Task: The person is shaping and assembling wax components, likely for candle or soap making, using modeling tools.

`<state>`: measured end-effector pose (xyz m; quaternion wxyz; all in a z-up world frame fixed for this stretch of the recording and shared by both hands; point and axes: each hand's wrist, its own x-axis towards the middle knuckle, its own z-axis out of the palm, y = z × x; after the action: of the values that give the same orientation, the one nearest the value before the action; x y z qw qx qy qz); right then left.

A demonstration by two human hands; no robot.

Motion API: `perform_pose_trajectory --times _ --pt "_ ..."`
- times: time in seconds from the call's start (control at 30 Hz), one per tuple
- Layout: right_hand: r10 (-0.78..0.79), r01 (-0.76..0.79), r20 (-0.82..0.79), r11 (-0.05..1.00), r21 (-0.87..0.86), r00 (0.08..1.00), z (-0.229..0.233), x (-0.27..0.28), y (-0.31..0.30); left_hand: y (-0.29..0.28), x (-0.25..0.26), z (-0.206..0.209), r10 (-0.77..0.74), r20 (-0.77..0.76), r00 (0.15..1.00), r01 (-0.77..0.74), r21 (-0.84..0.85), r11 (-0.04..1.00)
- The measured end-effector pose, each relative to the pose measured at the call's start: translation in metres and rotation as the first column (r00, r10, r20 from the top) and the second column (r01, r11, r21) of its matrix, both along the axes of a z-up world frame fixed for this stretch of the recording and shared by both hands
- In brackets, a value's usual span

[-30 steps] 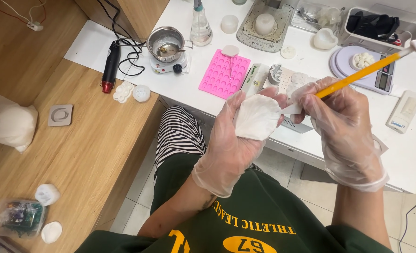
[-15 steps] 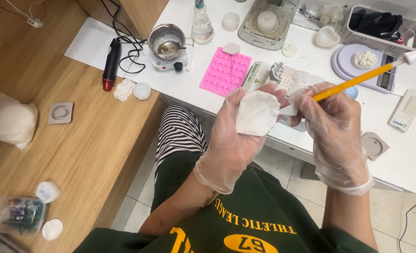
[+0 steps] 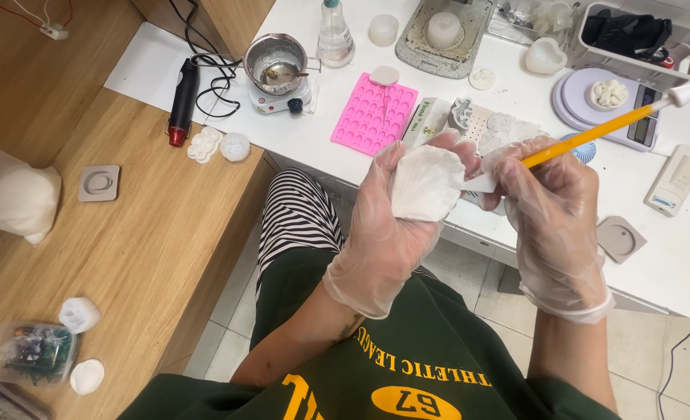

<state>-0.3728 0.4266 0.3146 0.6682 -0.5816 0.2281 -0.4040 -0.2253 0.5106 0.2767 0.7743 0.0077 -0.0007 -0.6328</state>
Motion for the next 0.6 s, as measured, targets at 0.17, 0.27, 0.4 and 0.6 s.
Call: perform_pose_trajectory --times 0.17,0.27,0.4,0.6 --pt "0.000 0.000 0.006 1.000 0.003 1.000 -0.0020 0.0001 0.0012 -0.0019 -0.0014 -0.0010 0.028 0.043 0.999 -0.030 0.045 0.999" --pt "-0.006 0.006 0.012 1.000 -0.001 1.000 -0.0018 0.0003 0.0023 -0.0024 -0.0019 -0.0037 0.034 0.039 0.999 -0.035 0.021 0.999" --pt "-0.032 0.032 -0.003 0.999 0.012 0.999 -0.0008 0.0024 0.0032 -0.0024 -0.0009 -0.0041 0.043 0.059 0.997 -0.044 0.013 0.999" --pt "-0.026 0.026 -0.006 1.000 0.013 1.000 -0.0042 0.0023 0.0023 -0.0013 -0.0013 -0.0029 0.057 0.073 0.996 -0.059 0.030 0.998"
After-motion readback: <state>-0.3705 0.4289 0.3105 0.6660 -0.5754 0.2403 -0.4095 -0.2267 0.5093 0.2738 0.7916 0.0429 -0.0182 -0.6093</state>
